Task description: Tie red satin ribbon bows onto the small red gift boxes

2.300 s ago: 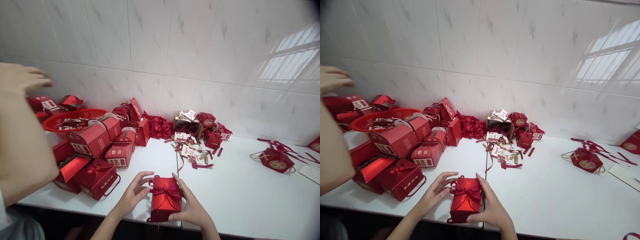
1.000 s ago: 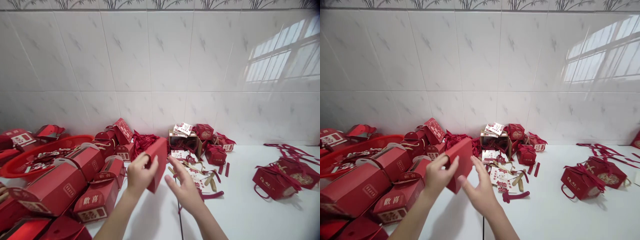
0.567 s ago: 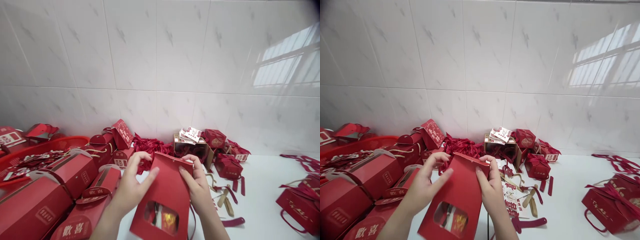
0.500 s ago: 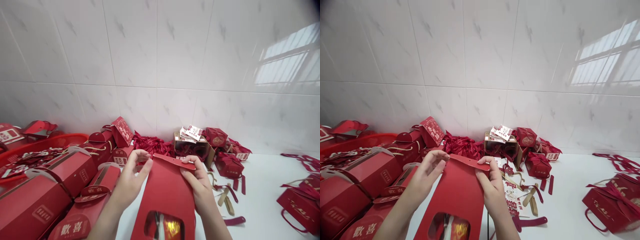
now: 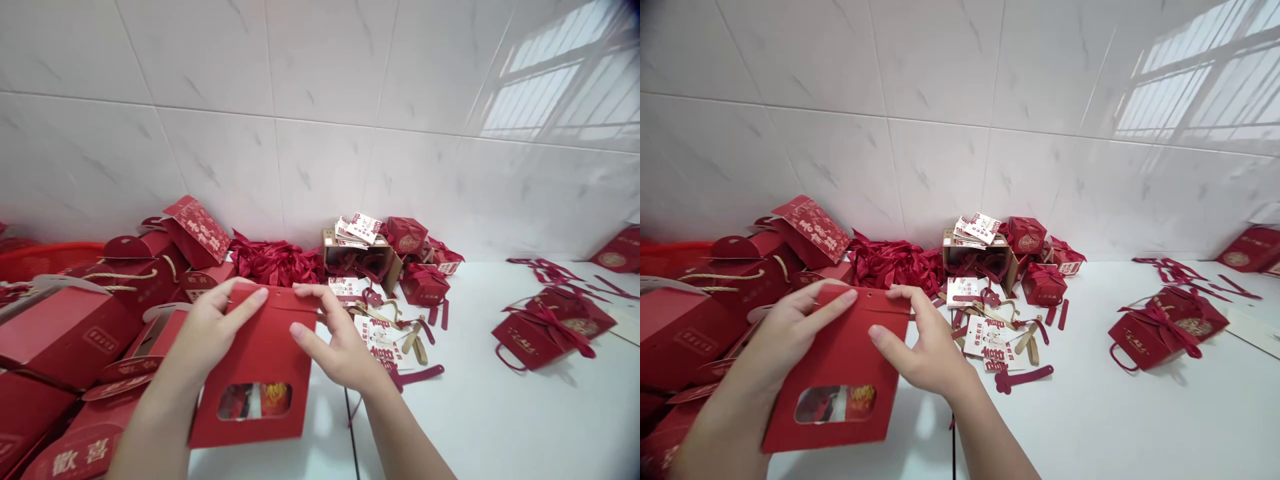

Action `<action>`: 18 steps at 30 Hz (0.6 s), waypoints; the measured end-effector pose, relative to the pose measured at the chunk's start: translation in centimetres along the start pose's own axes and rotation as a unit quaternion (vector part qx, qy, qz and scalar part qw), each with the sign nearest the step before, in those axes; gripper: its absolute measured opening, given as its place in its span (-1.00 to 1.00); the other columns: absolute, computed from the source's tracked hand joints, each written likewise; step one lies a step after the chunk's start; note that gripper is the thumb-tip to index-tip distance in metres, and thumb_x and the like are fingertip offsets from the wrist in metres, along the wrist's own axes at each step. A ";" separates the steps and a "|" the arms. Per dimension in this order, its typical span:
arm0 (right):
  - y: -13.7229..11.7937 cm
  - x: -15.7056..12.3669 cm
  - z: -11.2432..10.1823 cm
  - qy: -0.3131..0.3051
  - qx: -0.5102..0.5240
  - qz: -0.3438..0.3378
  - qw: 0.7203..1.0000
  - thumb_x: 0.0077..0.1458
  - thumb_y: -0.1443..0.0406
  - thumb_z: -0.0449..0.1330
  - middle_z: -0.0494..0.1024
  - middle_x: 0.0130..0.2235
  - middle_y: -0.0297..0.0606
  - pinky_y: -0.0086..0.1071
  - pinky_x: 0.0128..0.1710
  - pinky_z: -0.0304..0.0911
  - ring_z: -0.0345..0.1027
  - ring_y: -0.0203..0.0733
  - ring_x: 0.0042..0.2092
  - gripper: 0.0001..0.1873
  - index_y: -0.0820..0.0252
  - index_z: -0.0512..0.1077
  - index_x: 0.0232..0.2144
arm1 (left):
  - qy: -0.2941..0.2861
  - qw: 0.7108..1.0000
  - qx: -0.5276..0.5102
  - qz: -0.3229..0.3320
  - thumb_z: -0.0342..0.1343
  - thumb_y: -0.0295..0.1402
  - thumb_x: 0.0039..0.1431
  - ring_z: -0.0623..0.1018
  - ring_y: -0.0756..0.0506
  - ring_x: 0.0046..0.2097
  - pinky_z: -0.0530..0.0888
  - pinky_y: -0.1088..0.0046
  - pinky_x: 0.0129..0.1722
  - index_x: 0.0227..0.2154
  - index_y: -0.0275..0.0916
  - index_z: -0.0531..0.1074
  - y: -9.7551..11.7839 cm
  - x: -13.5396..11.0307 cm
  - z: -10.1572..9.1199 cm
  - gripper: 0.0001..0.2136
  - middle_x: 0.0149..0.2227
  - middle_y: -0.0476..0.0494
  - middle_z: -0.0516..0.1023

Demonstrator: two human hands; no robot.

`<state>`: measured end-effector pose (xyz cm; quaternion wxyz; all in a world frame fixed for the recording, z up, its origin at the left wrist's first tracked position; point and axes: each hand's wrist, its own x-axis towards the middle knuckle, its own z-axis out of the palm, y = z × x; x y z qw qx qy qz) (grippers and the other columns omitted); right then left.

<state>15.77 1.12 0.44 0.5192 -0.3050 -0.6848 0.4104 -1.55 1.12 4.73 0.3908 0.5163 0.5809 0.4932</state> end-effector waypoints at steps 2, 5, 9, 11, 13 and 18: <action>1.3 0.5 -1.9 0.012 -0.054 0.030 0.998 0.13 0.14 0.08 0.35 0.08 -0.21 -0.26 -0.03 0.25 0.25 -0.14 0.08 -0.56 0.03 0.22 0.06 | 0.100 0.993 0.055 0.019 0.23 -0.16 -0.11 0.49 -0.02 -0.52 0.41 0.57 -0.60 -0.38 -0.22 0.45 0.2 -0.1 -0.5 -0.73 -0.51 0.02 0.53; 4.9 0.1 -6.5 0.057 -0.208 0.154 0.964 0.11 0.13 0.10 0.49 -0.10 -0.17 -0.21 -0.15 0.31 0.40 -0.11 -0.11 -0.70 0.11 0.42 -0.14 | 0.217 0.971 0.085 0.053 0.20 -0.21 -0.10 0.46 0.01 -0.51 0.40 0.60 -0.60 -0.39 -0.23 0.46 0.5 -0.5 -0.9 -0.77 -0.50 0.02 0.51; 9.2 -1.6 -11.2 0.027 -0.323 0.274 0.905 -0.50 0.34 0.44 0.53 -0.28 -0.21 -0.16 -0.27 0.33 0.44 0.01 -0.23 -0.49 0.11 0.51 -0.33 | 0.272 0.956 0.096 0.060 0.18 -0.19 -0.10 0.47 -0.02 -0.50 0.39 0.58 -0.62 -0.40 -0.23 0.46 1.0 -1.0 -1.1 -0.76 -0.50 0.00 0.50; 10.2 -2.0 -11.5 -0.001 -0.341 0.298 0.892 -0.74 0.42 0.45 0.52 -0.19 -0.21 -0.12 -0.22 0.31 0.42 0.07 -0.15 -0.22 0.07 0.50 -0.24 | 0.286 0.950 0.110 0.066 0.18 -0.18 -0.09 0.45 -0.01 -0.49 0.37 0.60 -0.62 -0.41 -0.23 0.46 1.0 -1.2 -1.2 -0.77 -0.49 0.00 0.49; 10.7 -2.0 -10.9 -0.023 -0.375 0.326 0.867 -0.82 0.46 0.44 0.45 -0.04 -0.10 0.01 -0.11 0.24 0.32 0.20 0.00 0.00 0.08 0.44 -0.10 | 0.286 0.949 0.115 0.072 0.17 -0.18 -0.10 0.44 0.01 -0.48 0.37 0.62 -0.62 -0.42 -0.24 0.45 1.0 -1.2 -1.3 -0.77 -0.50 0.01 0.47; 9.8 -1.2 -10.4 -0.028 -0.406 0.346 0.845 -0.66 0.40 0.45 0.32 0.09 0.06 0.14 0.04 0.07 0.19 0.30 0.11 0.04 0.18 0.31 0.05 | 0.265 0.957 0.097 0.066 0.18 -0.17 -0.09 0.47 -0.02 -0.49 0.40 0.58 -0.62 -0.40 -0.23 0.45 0.9 -1.3 -1.5 -0.76 -0.50 0.00 0.49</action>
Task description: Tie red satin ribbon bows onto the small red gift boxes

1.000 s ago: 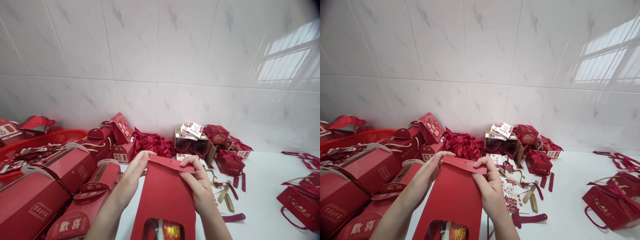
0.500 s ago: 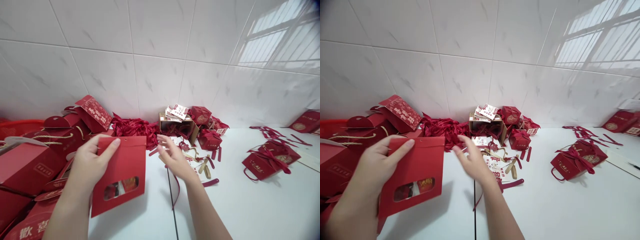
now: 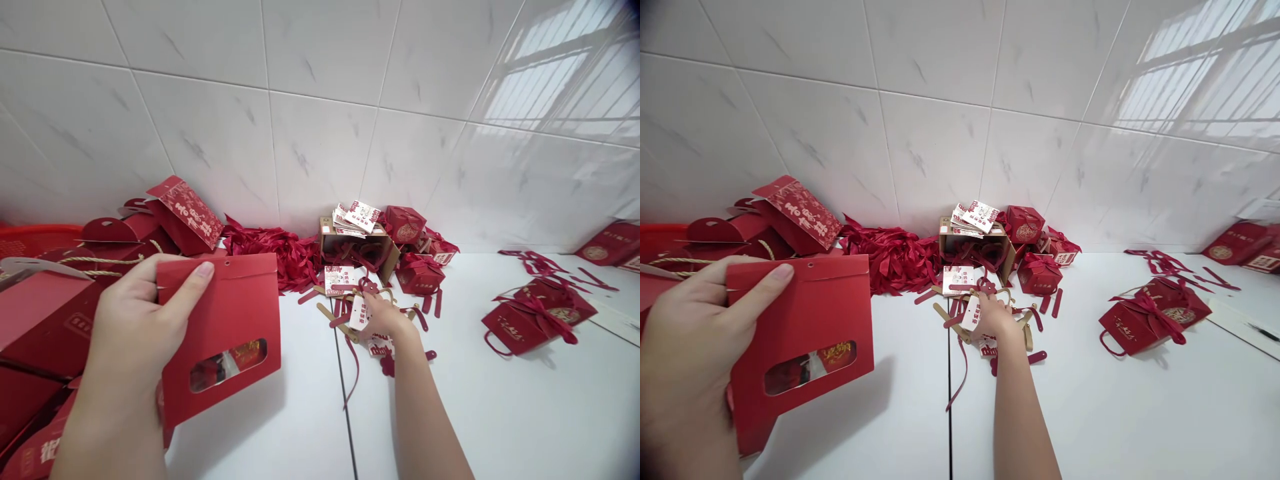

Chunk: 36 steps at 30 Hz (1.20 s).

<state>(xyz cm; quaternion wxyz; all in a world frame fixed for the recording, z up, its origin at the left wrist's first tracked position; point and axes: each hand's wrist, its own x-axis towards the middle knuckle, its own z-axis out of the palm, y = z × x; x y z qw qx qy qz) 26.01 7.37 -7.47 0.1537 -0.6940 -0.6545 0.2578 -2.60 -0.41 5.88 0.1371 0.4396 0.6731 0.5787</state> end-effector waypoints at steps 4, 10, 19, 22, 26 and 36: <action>-0.5 -0.9 -2.2 0.066 0.082 -0.027 0.994 -0.38 0.16 0.40 0.30 0.08 -0.01 -0.07 0.04 0.17 0.24 0.09 0.09 -0.11 0.22 0.26 0.06 | -0.053 0.998 0.002 0.019 0.18 -0.21 -0.06 0.46 0.00 -0.52 0.41 0.57 -0.60 -0.41 -0.19 0.44 0.3 -0.5 0.2 -0.82 -0.51 0.05 0.50; -4.1 -2.4 -3.0 0.170 0.354 -0.006 0.920 -0.28 -0.03 0.35 0.36 0.03 -0.02 -0.25 -0.11 0.34 0.33 -0.02 -0.02 -0.17 0.21 0.21 0.00 | -0.223 0.969 0.015 0.107 0.13 -0.18 0.03 0.44 0.01 -0.56 0.34 0.61 -0.64 -0.48 -0.19 0.35 0.5 -2.4 1.6 -0.81 -0.59 0.08 0.45; -7.4 -5.0 -3.5 0.083 0.448 -0.054 0.888 -0.25 0.04 0.38 0.47 -0.01 -0.12 -0.17 -0.11 0.38 0.44 -0.05 -0.11 0.13 0.03 -0.16 0.25 | -0.355 0.926 0.023 0.124 0.03 -0.18 0.17 0.49 -0.03 -0.45 0.36 0.55 -0.51 -0.43 -0.18 0.32 0.3 -3.7 3.1 -0.81 -0.48 0.04 0.51; -7.4 -5.8 -3.8 0.074 0.416 -0.079 0.903 -0.22 0.07 0.37 0.47 0.00 -0.13 -0.14 -0.10 0.37 0.44 -0.02 -0.10 0.11 -0.04 -0.15 0.27 | -0.331 0.934 0.015 0.132 0.03 -0.21 0.18 0.49 -0.03 -0.42 0.35 0.54 -0.46 -0.43 -0.18 0.32 -0.1 -3.4 2.8 -0.83 -0.47 0.04 0.50; -6.7 -6.1 -3.6 0.079 0.378 -0.102 0.917 -0.20 0.08 0.35 0.49 -0.03 -0.12 -0.16 -0.13 0.38 0.44 0.02 -0.10 -0.05 0.01 0.07 0.22 | -0.302 0.940 0.021 0.156 0.02 -0.26 0.19 0.48 -0.02 -0.38 0.34 0.52 -0.39 -0.43 -0.19 0.31 -0.5 -3.3 2.7 -0.86 -0.45 0.04 0.49; -9.2 -8.4 -3.2 0.048 0.349 -0.170 0.920 -0.12 0.06 0.31 0.49 -0.12 -0.16 -0.26 -0.26 0.38 0.43 -0.08 -0.18 -0.26 0.06 0.19 0.10 | -0.256 0.952 -0.009 0.169 0.02 -0.29 0.20 0.46 -0.01 -0.38 0.33 0.53 -0.37 -0.43 -0.19 0.28 -1.0 -3.2 3.3 -0.87 -0.45 0.06 0.45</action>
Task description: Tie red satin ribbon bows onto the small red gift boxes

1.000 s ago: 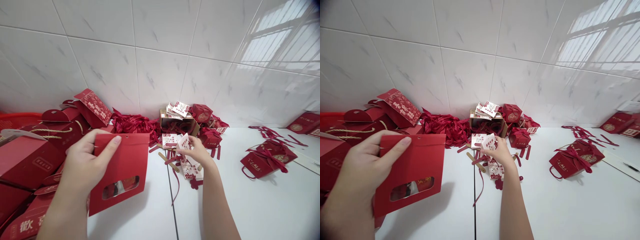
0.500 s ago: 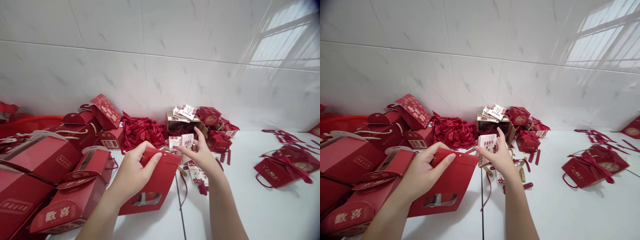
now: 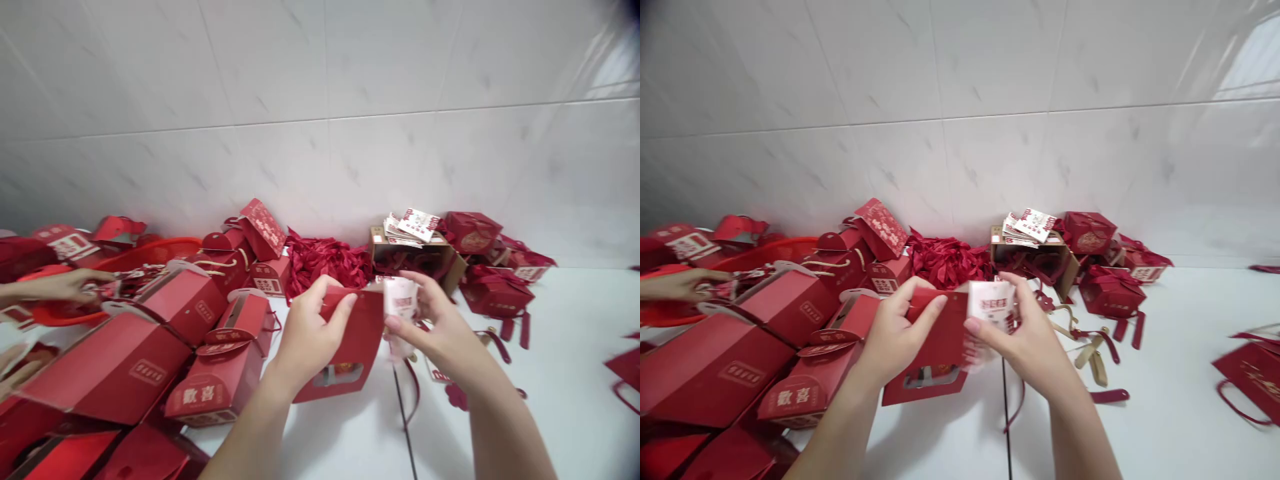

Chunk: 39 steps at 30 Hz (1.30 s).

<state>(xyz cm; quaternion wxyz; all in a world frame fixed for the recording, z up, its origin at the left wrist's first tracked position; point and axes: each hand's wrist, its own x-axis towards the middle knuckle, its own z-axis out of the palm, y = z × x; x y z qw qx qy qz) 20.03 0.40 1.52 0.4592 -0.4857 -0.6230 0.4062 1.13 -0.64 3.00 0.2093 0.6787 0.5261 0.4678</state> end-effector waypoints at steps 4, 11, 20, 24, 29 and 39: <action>0.1 0.8 1.0 0.012 0.003 -0.081 0.997 0.07 0.08 0.15 0.51 -0.26 -0.26 -0.32 -0.26 0.30 0.38 -0.17 -0.24 -0.72 0.11 0.42 -0.23 | -0.003 0.996 -0.091 -0.022 0.06 -0.25 0.18 0.46 -0.01 -0.37 0.36 0.53 -0.35 -0.37 -0.17 0.29 -0.3 0.3 -0.1 -0.88 -0.43 0.06 0.44; 1.0 1.9 2.5 0.062 0.189 -0.066 0.978 0.00 0.09 0.24 0.40 -0.47 -0.39 -0.42 -0.41 0.19 0.25 -0.32 -0.45 -0.75 0.14 0.41 -0.47 | 0.004 0.967 -0.227 -0.114 0.12 -0.17 0.10 0.44 -0.03 -0.40 0.38 0.50 -0.39 -0.34 -0.15 0.32 0.3 0.5 0.2 -0.81 -0.48 0.05 0.42; 0.1 0.5 3.8 0.023 0.254 -0.066 0.965 0.06 0.17 0.20 0.38 -0.41 -0.39 -0.48 -0.47 0.19 0.23 -0.36 -0.46 -0.81 0.11 0.32 -0.31 | -0.001 0.955 -0.263 -0.135 0.04 -0.12 0.13 0.39 0.00 -0.53 0.37 0.55 -0.55 -0.31 -0.11 0.26 0.7 0.1 0.5 -0.80 -0.50 0.07 0.35; -0.2 0.2 4.0 0.058 0.213 -0.093 0.971 0.05 0.19 0.19 0.38 -0.35 -0.36 -0.48 -0.47 0.22 0.25 -0.35 -0.43 -0.81 0.11 0.30 -0.29 | -0.004 0.964 -0.243 -0.104 0.04 -0.09 0.13 0.42 -0.01 -0.51 0.42 0.52 -0.54 -0.28 -0.12 0.27 1.1 0.1 0.8 -0.76 -0.46 0.04 0.40; -0.5 -0.2 4.1 0.071 0.203 -0.136 0.967 0.07 0.26 0.18 0.38 -0.26 -0.35 -0.45 -0.35 0.29 0.30 -0.31 -0.33 -0.80 0.05 0.25 -0.24 | 0.008 0.980 -0.186 -0.069 0.17 -0.19 0.04 0.44 0.00 -0.50 0.42 0.54 -0.53 -0.32 -0.18 0.31 1.3 0.2 0.7 -0.76 -0.47 0.04 0.43; -0.8 -0.6 4.0 0.087 0.165 -0.089 0.978 -0.01 0.24 0.26 0.38 -0.39 -0.40 -0.45 -0.47 0.25 0.25 -0.34 -0.46 -0.77 0.07 0.28 -0.32 | -0.003 0.978 -0.205 -0.041 0.07 -0.20 0.16 0.46 0.01 -0.40 0.45 0.56 -0.45 -0.28 -0.16 0.32 0.7 -0.1 0.6 -0.83 -0.29 -0.01 0.46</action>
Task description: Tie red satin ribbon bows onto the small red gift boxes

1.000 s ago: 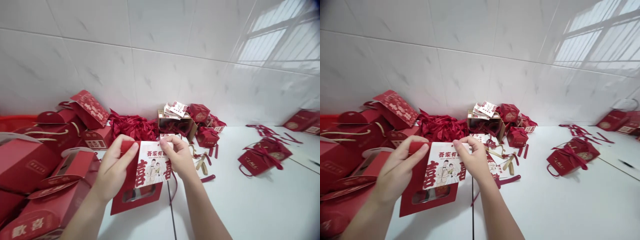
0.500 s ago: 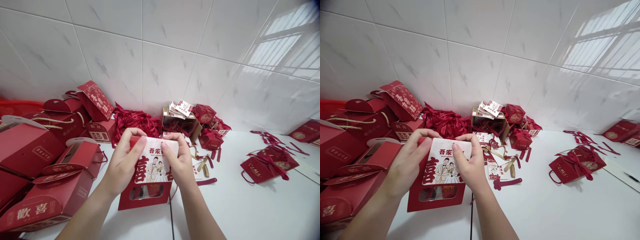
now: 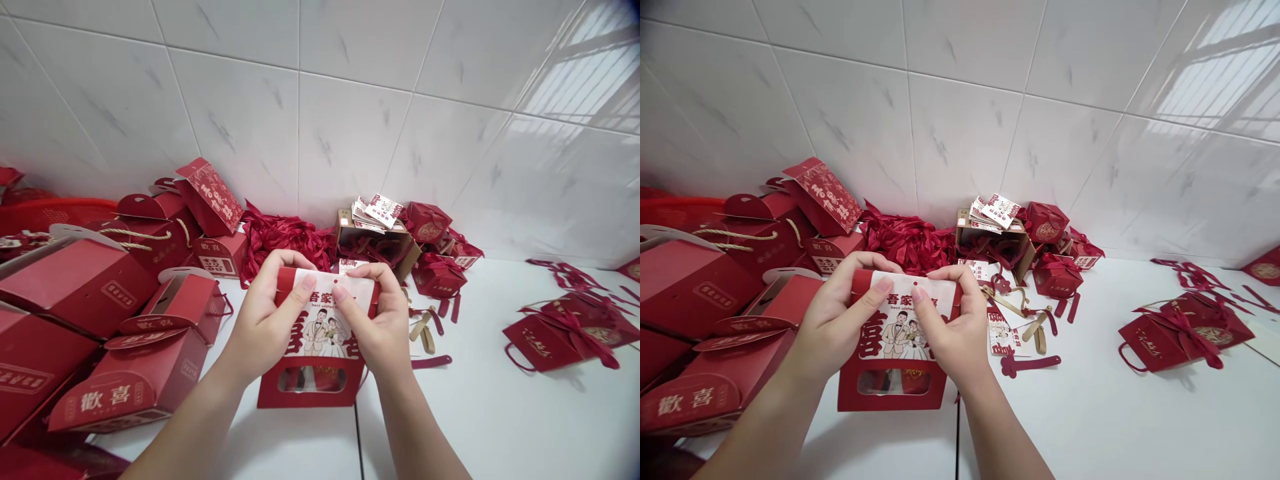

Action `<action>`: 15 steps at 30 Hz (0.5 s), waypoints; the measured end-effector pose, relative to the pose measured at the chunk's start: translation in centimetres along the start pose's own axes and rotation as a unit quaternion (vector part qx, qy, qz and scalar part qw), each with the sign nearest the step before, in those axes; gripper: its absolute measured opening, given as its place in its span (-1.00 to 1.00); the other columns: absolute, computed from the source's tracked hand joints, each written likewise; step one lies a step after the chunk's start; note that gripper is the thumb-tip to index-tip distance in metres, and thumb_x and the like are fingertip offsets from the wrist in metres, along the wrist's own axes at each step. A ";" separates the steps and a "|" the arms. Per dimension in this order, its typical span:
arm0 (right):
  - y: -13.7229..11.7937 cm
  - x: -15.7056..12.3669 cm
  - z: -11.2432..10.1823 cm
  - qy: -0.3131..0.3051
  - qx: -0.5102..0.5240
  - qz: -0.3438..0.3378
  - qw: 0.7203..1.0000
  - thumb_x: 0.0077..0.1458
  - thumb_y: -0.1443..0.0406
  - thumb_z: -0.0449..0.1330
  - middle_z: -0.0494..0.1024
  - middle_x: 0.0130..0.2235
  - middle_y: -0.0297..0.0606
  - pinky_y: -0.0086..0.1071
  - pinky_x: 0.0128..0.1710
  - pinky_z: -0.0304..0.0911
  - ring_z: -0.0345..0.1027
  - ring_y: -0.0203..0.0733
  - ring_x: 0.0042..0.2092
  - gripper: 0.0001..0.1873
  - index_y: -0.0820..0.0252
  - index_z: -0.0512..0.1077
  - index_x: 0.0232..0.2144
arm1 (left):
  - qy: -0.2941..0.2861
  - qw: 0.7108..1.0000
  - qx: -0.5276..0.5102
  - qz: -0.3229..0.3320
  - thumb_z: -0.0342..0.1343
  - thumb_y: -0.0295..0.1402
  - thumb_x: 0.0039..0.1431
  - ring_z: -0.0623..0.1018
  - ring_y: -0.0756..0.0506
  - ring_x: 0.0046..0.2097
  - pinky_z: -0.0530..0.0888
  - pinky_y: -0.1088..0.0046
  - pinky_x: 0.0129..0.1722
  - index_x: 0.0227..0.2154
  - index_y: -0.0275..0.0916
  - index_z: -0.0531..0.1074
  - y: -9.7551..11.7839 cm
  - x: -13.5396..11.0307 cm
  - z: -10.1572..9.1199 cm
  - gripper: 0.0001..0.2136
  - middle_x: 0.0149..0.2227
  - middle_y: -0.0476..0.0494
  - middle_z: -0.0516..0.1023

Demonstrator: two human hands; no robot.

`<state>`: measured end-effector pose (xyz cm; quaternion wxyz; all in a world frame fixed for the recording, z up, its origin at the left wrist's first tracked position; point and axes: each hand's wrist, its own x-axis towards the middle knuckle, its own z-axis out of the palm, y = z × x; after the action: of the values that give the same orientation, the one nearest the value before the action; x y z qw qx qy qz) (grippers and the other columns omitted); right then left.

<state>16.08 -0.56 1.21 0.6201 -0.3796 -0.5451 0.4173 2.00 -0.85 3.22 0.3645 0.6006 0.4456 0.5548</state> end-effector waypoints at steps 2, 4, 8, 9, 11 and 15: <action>-0.1 0.0 -0.1 0.002 -0.008 0.003 1.000 -0.02 0.23 0.27 0.39 -0.40 -0.40 -0.43 -0.46 0.27 0.27 -0.33 -0.46 -0.76 0.08 0.29 -0.33 | -0.006 1.000 -0.011 -0.001 0.07 -0.21 0.17 0.46 0.01 -0.39 0.45 0.57 -0.44 -0.27 -0.15 0.31 -0.1 0.0 0.0 -0.84 -0.28 -0.01 0.44; -0.1 0.0 -0.1 0.004 -0.011 0.005 1.000 -0.03 0.22 0.28 0.40 -0.40 -0.39 -0.42 -0.46 0.28 0.28 -0.32 -0.46 -0.76 0.08 0.29 -0.33 | -0.010 1.000 -0.022 -0.005 0.07 -0.21 0.17 0.46 0.01 -0.37 0.45 0.56 -0.43 -0.26 -0.15 0.31 -0.2 0.0 0.0 -0.84 -0.26 -0.01 0.43; -0.1 0.0 -0.1 0.004 -0.005 0.015 1.000 -0.05 0.20 0.29 0.42 -0.41 -0.39 -0.39 -0.45 0.30 0.31 -0.30 -0.46 -0.75 0.08 0.30 -0.34 | -0.005 0.999 -0.046 -0.011 0.07 -0.23 0.17 0.46 -0.01 -0.32 0.46 0.53 -0.38 -0.25 -0.14 0.29 -0.3 -0.1 0.0 -0.85 -0.21 -0.03 0.42; 0.0 0.0 -0.1 0.006 -0.002 0.015 1.000 -0.05 0.20 0.30 0.42 -0.42 -0.39 -0.39 -0.46 0.31 0.31 -0.30 -0.46 -0.74 0.08 0.31 -0.34 | -0.006 0.998 -0.053 -0.012 0.06 -0.24 0.17 0.46 -0.01 -0.32 0.46 0.52 -0.37 -0.24 -0.13 0.28 -0.3 -0.1 0.1 -0.85 -0.20 -0.03 0.42; 0.0 0.0 0.0 0.009 -0.001 0.015 1.000 -0.07 0.20 0.31 0.43 -0.41 -0.39 -0.39 -0.46 0.31 0.31 -0.30 -0.46 -0.74 0.07 0.31 -0.34 | -0.010 0.998 -0.066 -0.012 0.05 -0.25 0.18 0.45 -0.01 -0.31 0.46 0.52 -0.35 -0.23 -0.12 0.27 -0.3 -0.1 0.2 -0.86 -0.21 -0.02 0.41; -0.1 0.0 0.0 0.017 -0.012 0.012 1.000 -0.08 0.19 0.31 0.44 -0.40 -0.36 -0.37 -0.45 0.33 0.34 -0.27 -0.43 -0.73 0.07 0.32 -0.34 | -0.007 0.997 -0.071 -0.009 0.04 -0.27 0.18 0.46 -0.02 -0.28 0.46 0.51 -0.32 -0.23 -0.13 0.24 -0.2 -0.1 0.3 -0.86 -0.21 -0.03 0.40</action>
<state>16.06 -0.58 1.27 0.6195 -0.4007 -0.5346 0.4121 2.25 -0.84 2.94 0.4142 0.5731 0.4080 0.5776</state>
